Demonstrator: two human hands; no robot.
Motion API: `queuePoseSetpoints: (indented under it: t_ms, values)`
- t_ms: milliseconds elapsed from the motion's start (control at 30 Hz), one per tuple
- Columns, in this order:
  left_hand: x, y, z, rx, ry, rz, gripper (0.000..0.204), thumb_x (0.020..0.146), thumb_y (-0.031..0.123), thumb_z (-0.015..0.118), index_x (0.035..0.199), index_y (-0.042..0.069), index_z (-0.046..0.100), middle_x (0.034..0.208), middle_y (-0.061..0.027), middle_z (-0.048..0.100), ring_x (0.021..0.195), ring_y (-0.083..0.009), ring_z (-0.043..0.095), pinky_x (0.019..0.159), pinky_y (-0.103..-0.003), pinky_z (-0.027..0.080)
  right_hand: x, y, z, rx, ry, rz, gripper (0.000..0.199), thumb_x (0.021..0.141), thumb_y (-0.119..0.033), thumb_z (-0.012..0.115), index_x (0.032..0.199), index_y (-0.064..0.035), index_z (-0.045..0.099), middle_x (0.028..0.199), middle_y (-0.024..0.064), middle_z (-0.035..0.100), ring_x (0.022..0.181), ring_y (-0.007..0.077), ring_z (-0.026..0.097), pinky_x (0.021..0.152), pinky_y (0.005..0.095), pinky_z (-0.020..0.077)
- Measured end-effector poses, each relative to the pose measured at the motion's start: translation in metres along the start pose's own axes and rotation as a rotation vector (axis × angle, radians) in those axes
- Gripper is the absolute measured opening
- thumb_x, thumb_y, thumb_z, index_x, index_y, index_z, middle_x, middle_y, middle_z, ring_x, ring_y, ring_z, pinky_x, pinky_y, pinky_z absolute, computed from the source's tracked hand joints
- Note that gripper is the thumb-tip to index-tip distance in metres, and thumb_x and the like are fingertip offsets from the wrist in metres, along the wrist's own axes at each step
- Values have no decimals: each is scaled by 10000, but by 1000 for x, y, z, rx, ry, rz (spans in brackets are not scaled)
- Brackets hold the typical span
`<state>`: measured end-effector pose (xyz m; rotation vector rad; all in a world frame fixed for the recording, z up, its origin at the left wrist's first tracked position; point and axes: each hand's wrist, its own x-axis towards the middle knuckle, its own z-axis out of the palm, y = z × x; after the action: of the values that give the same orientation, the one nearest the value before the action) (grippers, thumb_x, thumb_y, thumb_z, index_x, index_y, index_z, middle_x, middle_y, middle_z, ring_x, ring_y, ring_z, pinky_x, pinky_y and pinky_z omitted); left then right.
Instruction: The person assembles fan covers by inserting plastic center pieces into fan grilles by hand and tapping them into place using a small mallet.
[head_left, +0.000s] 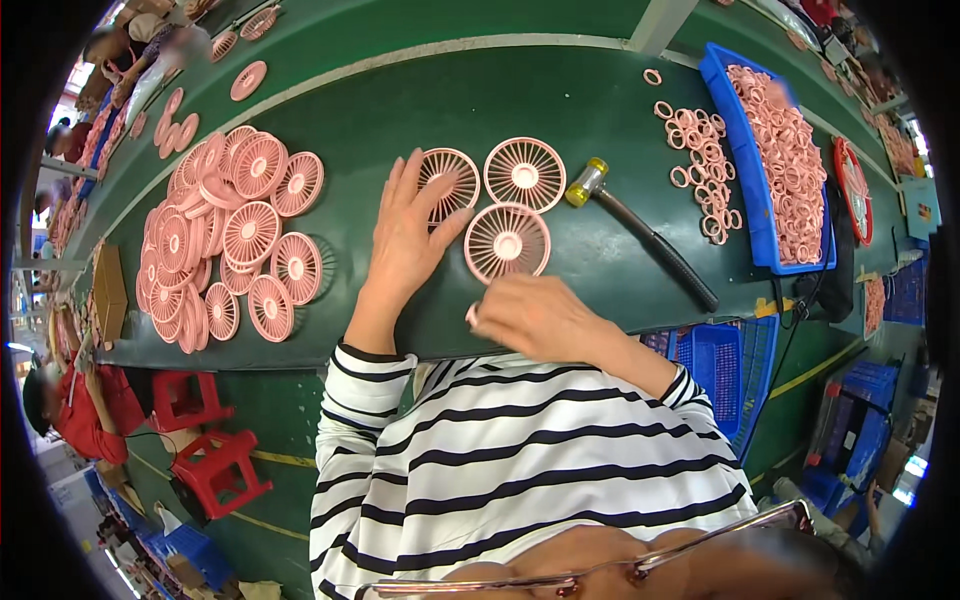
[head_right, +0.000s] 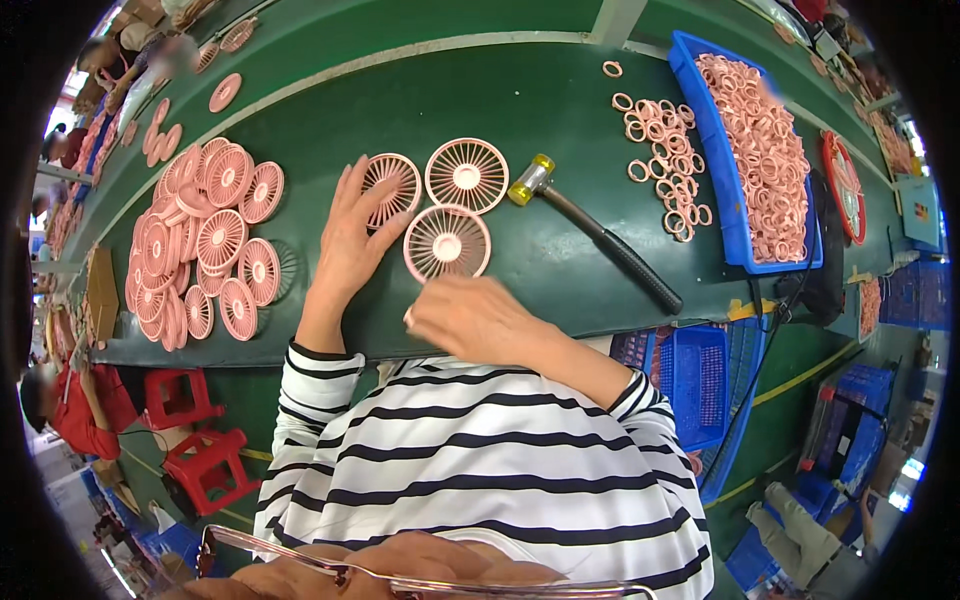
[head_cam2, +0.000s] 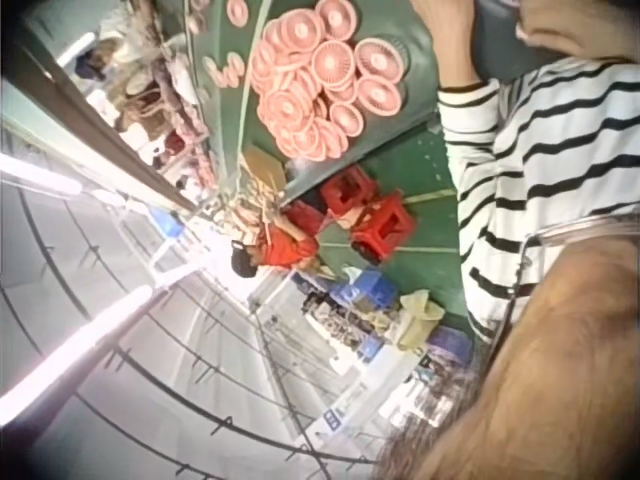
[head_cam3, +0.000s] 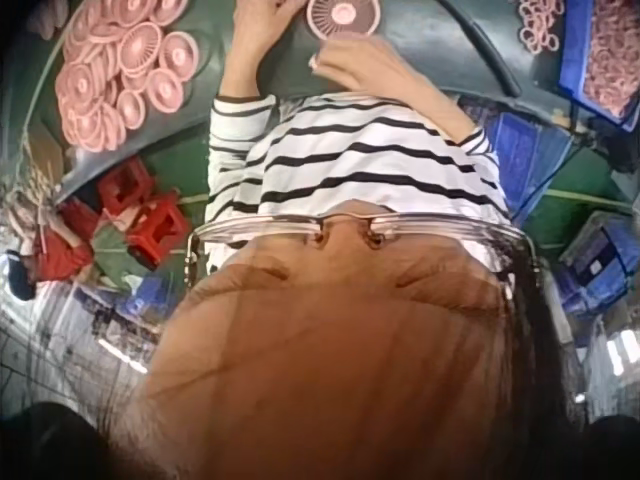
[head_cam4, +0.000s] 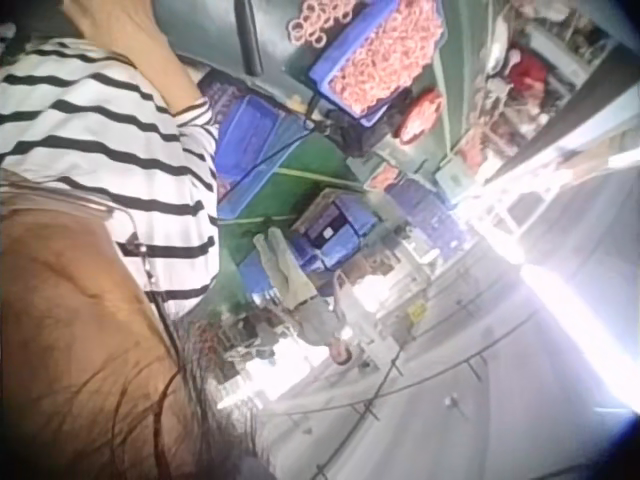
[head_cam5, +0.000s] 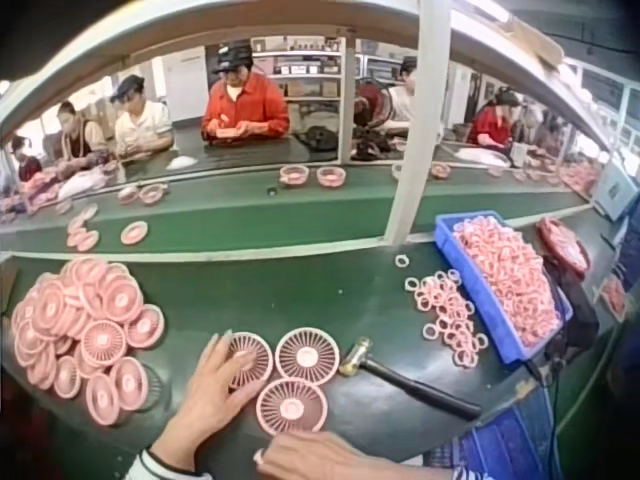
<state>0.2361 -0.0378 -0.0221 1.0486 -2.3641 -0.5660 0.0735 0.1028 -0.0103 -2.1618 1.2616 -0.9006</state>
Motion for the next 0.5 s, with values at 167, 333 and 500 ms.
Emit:
queuePoseSetpoints:
  t_ms: [167,333,500]
  values:
    - [-27,11,-8,-23,47,5,421,710,226,805,1077,53,692,1386,-211,471,1243,-406,454,1013,-467,420,-6,24,-11,-200,306,267,103,832,-128,692,842,-47,629,830,100,635,776,305,622,657,395,498]
    - [-59,24,1,-72,136,5,720,622,181,842,1256,43,528,1352,-188,494,1220,-403,457,1010,-477,414,-5,20,-14,-198,308,255,117,814,-102,708,842,-29,620,831,102,636,772,300,621,649,387,496]
    - [-64,34,5,-149,172,-23,848,594,143,847,1330,15,444,1315,-183,513,1203,-399,471,1003,-475,414,4,11,-12,-132,332,105,142,783,-60,731,860,-24,618,826,100,629,739,282,612,638,365,495]
